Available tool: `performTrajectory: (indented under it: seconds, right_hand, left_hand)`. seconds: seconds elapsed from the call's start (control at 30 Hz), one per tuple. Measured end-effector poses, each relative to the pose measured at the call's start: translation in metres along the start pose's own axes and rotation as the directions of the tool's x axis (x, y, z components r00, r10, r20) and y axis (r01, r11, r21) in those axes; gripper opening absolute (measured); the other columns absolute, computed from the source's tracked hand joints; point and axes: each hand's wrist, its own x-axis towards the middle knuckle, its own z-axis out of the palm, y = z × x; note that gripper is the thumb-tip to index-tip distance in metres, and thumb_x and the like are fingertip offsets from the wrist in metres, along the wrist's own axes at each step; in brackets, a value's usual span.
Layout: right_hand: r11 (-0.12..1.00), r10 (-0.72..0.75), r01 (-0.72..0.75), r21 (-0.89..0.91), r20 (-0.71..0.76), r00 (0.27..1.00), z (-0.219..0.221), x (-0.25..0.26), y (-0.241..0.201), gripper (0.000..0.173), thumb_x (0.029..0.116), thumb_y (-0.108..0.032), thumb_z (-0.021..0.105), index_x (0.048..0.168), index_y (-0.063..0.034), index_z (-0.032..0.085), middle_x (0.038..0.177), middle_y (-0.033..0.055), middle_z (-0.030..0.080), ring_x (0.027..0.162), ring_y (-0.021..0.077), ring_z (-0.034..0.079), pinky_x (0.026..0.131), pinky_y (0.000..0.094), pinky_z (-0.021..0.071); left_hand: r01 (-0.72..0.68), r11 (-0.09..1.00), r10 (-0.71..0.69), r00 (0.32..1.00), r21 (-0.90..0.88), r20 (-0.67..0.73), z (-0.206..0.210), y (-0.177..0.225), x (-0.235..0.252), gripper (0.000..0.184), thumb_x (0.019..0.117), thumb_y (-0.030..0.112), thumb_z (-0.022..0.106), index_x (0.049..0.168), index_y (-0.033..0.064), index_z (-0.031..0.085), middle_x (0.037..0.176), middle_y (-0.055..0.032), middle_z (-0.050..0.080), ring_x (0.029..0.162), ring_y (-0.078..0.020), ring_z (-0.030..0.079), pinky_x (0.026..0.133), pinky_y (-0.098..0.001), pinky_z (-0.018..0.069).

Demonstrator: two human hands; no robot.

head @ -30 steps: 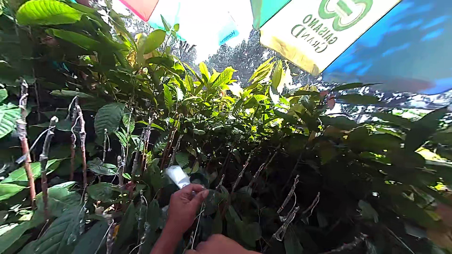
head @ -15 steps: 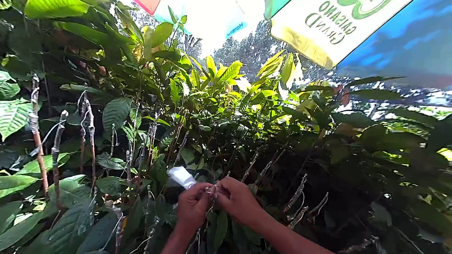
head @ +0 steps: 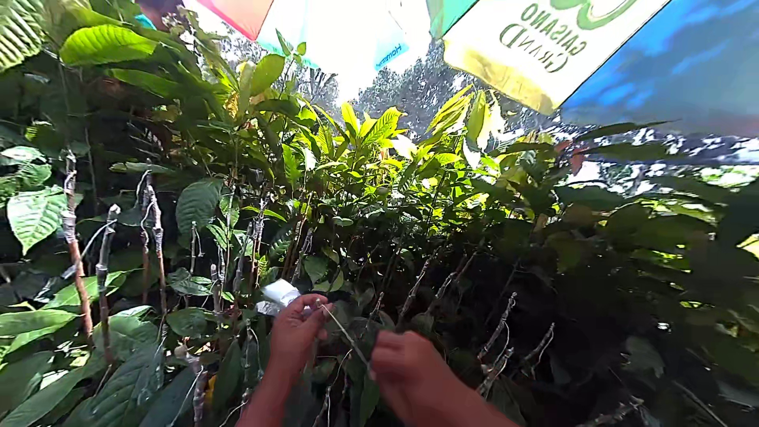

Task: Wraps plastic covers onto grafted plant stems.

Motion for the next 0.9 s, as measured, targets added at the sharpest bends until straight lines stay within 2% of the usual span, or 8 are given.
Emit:
performTrajectory:
  seconds: [0.1, 0.2, 0.27, 0.37, 0.47, 0.6, 0.77, 0.9]
  right_hand:
    - [0.915, -0.117, 0.093, 0.392, 0.038, 0.992, 0.019, -0.003, -0.035, 0.012, 0.0965, -0.003, 0.063, 0.091, 0.0026, 0.072, 0.093, 0.0164, 0.068, 0.082, 0.0264, 0.069, 0.072, 0.0424, 0.0585]
    - [0.974, 0.056, -0.03, 0.226, -0.11, 0.992, -0.006, -0.017, -0.024, 0.033, 0.0946, -0.015, 0.072, 0.127, -0.0081, 0.071, 0.126, 0.0134, 0.068, 0.114, 0.0258, 0.068, 0.095, 0.0439, 0.0583]
    - [0.968, 0.163, -0.118, 0.223, -0.196, 0.967, -0.02, -0.044, -0.026, 0.043, 0.0941, -0.023, 0.073, 0.134, -0.0079, 0.066, 0.137, 0.0158, 0.062, 0.124, 0.0275, 0.063, 0.1, 0.0448, 0.0559]
    - [0.781, 0.285, -0.082, 0.62, -0.236, 0.929, -0.013, -0.085, -0.03, 0.034, 0.1007, -0.022, 0.065, 0.123, 0.0025, 0.069, 0.131, 0.0152, 0.065, 0.116, 0.0169, 0.065, 0.095, 0.0343, 0.0578]
    - [0.354, 0.51, -0.073, 0.932, -0.128, 0.85, 0.015, -0.089, -0.024, 0.024, 0.101, -0.019, 0.063, 0.116, -0.0012, 0.069, 0.111, 0.0053, 0.073, 0.097, 0.0133, 0.071, 0.086, 0.0332, 0.0608]
    - [0.048, 0.657, -0.143, 0.989, 0.076, 0.75, 0.039, -0.072, -0.008, 0.026, 0.0993, -0.015, 0.061, 0.12, -0.0005, 0.065, 0.108, 0.0073, 0.071, 0.092, 0.0156, 0.07, 0.082, 0.033, 0.0601]
    - [0.152, 0.694, -0.093, 0.984, -0.039, 0.719, 0.057, -0.066, -0.009, 0.032, 0.0889, -0.017, 0.074, 0.115, -0.0005, 0.067, 0.098, 0.0025, 0.07, 0.086, 0.0087, 0.067, 0.078, 0.0266, 0.0581]
    - [0.195, 0.718, 0.023, 0.981, -0.159, 0.678, 0.077, -0.061, -0.002, 0.007, 0.0884, -0.011, 0.075, 0.092, -0.0046, 0.073, 0.091, 0.001, 0.066, 0.079, 0.0065, 0.063, 0.072, 0.0233, 0.0561]
  left_hand:
    - [0.099, 0.981, -0.115, 0.99, 0.168, 0.087, 0.024, 0.001, 0.022, 0.019, 0.0909, 0.007, 0.074, 0.108, -0.001, 0.069, 0.085, -0.0044, 0.07, 0.059, -0.0116, 0.065, 0.055, -0.0278, 0.0592]
    - [0.141, 0.908, -0.232, 0.954, 0.396, 0.192, 0.032, 0.016, 0.032, 0.063, 0.0931, 0.016, 0.075, 0.149, 0.0055, 0.048, 0.138, -0.0137, 0.061, 0.092, -0.0206, 0.073, 0.078, -0.0392, 0.0633]
    - [0.104, 0.891, -0.224, 0.948, 0.442, 0.228, 0.022, 0.036, 0.023, 0.078, 0.0935, 0.022, 0.073, 0.16, 0.0115, 0.033, 0.155, -0.0152, 0.046, 0.109, -0.0246, 0.071, 0.084, -0.0443, 0.0639]
    - [-0.074, 0.909, -0.049, 0.959, 0.411, 0.279, 0.012, 0.045, -0.021, 0.044, 0.0926, 0.03, 0.072, 0.126, 0.0024, 0.065, 0.104, -0.0067, 0.072, 0.082, -0.0152, 0.072, 0.069, -0.0349, 0.0634]
    - [-0.186, 0.91, -0.003, 0.891, 0.371, 0.454, 0.011, 0.024, -0.053, 0.042, 0.0922, 0.047, 0.072, 0.071, 0.0137, 0.059, 0.058, 0.0118, 0.049, 0.052, 0.0037, 0.045, 0.051, -0.0167, 0.0396]
    - [-0.126, 0.95, -0.104, 0.733, 0.285, 0.672, 0.022, 0.016, -0.074, 0.046, 0.0928, 0.046, 0.073, 0.067, 0.0146, 0.051, 0.068, 0.0082, 0.049, 0.062, 0.0018, 0.046, 0.06, -0.0181, 0.0402]
    - [-0.15, 0.943, -0.129, 0.658, 0.297, 0.742, 0.032, 0.016, -0.08, 0.043, 0.0941, 0.039, 0.071, 0.067, 0.0124, 0.053, 0.065, 0.008, 0.049, 0.062, 0.0018, 0.046, 0.061, -0.0187, 0.0401]
    - [-0.043, 0.994, -0.049, 0.648, 0.101, 0.76, 0.036, -0.001, -0.088, 0.037, 0.0932, 0.041, 0.073, 0.069, 0.0158, 0.061, 0.073, 0.0096, 0.058, 0.072, 0.0032, 0.054, 0.071, -0.0183, 0.0459]
